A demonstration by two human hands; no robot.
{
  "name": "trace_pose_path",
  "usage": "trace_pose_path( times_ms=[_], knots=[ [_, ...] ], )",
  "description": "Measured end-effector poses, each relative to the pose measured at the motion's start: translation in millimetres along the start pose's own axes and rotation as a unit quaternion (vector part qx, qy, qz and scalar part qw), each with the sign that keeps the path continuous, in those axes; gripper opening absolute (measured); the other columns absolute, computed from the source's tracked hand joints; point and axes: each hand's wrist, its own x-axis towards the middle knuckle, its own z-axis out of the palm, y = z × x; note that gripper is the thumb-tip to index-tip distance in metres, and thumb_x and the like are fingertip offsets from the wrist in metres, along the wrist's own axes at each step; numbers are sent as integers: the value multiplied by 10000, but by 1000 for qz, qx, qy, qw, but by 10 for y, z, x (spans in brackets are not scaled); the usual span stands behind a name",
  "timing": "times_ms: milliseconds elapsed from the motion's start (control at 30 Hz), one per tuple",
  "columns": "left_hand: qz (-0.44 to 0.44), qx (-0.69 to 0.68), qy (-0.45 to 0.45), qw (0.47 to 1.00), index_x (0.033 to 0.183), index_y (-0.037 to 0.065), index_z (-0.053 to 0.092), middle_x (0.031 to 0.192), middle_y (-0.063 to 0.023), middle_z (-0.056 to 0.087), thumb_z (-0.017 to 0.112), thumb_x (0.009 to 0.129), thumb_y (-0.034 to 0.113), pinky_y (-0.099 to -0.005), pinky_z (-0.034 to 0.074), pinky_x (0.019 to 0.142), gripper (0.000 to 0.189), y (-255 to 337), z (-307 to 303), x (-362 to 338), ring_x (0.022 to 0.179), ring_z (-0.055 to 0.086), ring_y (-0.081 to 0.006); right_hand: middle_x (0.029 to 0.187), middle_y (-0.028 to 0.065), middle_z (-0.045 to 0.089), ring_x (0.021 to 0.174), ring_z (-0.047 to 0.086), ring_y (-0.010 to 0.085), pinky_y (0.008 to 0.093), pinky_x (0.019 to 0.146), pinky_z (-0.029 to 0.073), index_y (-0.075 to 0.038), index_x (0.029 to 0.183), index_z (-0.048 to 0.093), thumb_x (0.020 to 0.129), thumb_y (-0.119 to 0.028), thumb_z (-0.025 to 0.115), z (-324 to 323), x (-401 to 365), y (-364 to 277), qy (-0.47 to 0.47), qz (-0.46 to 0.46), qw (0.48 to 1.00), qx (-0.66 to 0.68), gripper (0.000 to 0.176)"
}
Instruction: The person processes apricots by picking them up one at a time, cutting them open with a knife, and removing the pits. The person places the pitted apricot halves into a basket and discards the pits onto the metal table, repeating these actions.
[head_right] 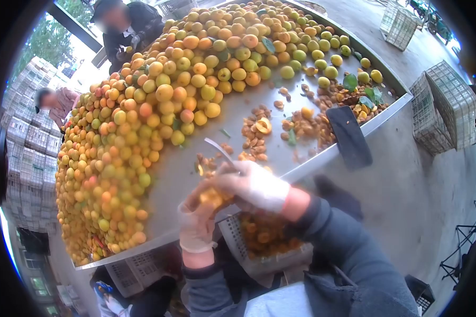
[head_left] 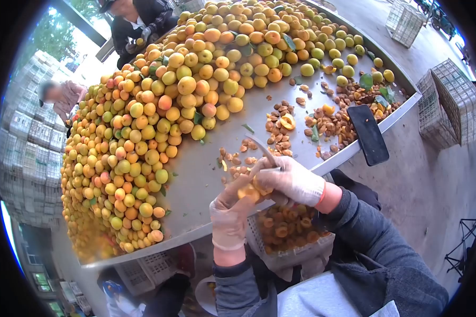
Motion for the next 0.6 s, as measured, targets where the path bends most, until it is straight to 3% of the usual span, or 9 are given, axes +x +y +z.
trace_pose_path(
  times_ms=[167, 233, 300, 367, 400, 433, 500, 533, 600],
  knots=[
    [-7, -159, -84, 984, 1186, -4, 613, 1119, -157, 639, 658, 817, -4, -331, 524, 844, 372, 79, -181, -58, 1032, 625, -262, 594, -7, 493, 376, 362, 57, 205, 360, 258, -60, 1030, 592, 935, -279, 487, -19, -23, -20, 37, -47, 994, 90, 261],
    [12, 6, -256, 966, 1275, 5, 555, 1228, -208, 580, 700, 834, 255, -446, 439, 979, 527, 110, -287, -78, 1155, 558, -343, 565, -5, 479, 378, 352, 61, 213, 364, 253, -54, 1046, 589, 945, -275, 465, -67, -34, -36, 64, -59, 990, 112, 273],
    [51, 68, -305, 948, 1339, -10, 478, 1332, -176, 493, 751, 798, 205, -390, 367, 1038, 643, -8, -260, -1, 1266, 458, -293, 553, -26, 464, 386, 360, 56, 205, 371, 266, -66, 1067, 612, 931, -255, 503, -56, -34, -48, 74, -50, 991, 98, 256],
    [-43, -98, -64, 992, 1444, 15, 312, 1363, -176, 460, 718, 838, 283, -397, 299, 1091, 777, -48, -132, -18, 1344, 352, -279, 561, -29, 478, 401, 373, 48, 194, 382, 279, -92, 1085, 640, 906, -220, 553, 30, -51, -93, 19, -48, 998, -23, 236],
    [-38, -202, -95, 974, 1481, 37, 193, 1351, -177, 480, 656, 894, 233, -427, 357, 1059, 774, -49, -42, 20, 1286, 437, -292, 668, -1, 554, 544, 519, 77, 209, 494, 422, -84, 1116, 650, 879, -202, 597, 56, -21, -62, -5, -45, 997, -68, 270],
    [-36, -201, -92, 975, 1481, 37, 193, 1351, -177, 480, 656, 894, 233, -427, 357, 1059, 774, -182, -95, 23, 1286, 437, -292, 825, 22, 610, 782, 611, 120, 247, 701, 500, -52, 1169, 619, 876, -198, 616, 61, 110, 150, -30, -127, 984, -124, 327],
    [25, 26, -5, 999, 1394, 57, 387, 1356, -98, 449, 401, 987, 473, -410, 348, 1053, 582, -504, -303, 53, 1297, 402, -235, 942, 27, 619, 999, 602, 161, 275, 885, 471, -35, 1205, 593, 883, -175, 623, 170, 199, 252, 18, -186, 946, -266, 352],
    [-1, 78, -50, 996, 1380, 48, 397, 1309, -95, 474, 385, 1010, 399, -425, 425, 1005, 510, -396, -335, 68, 1262, 440, -254, 942, 27, 619, 999, 602, 161, 275, 885, 471, -35, 1205, 593, 883, -175, 623, 172, 209, 253, 16, -185, 946, -265, 352],
    [10, 57, -18, 998, 1369, 18, 398, 1277, -135, 509, 459, 986, 265, -422, 469, 956, 459, -331, -200, 87, 1177, 516, -285, 812, 46, 609, 751, 632, 150, 258, 672, 510, -29, 1189, 583, 899, -135, 603, 143, 232, 227, 102, -255, 947, -168, 310]
  ],
)
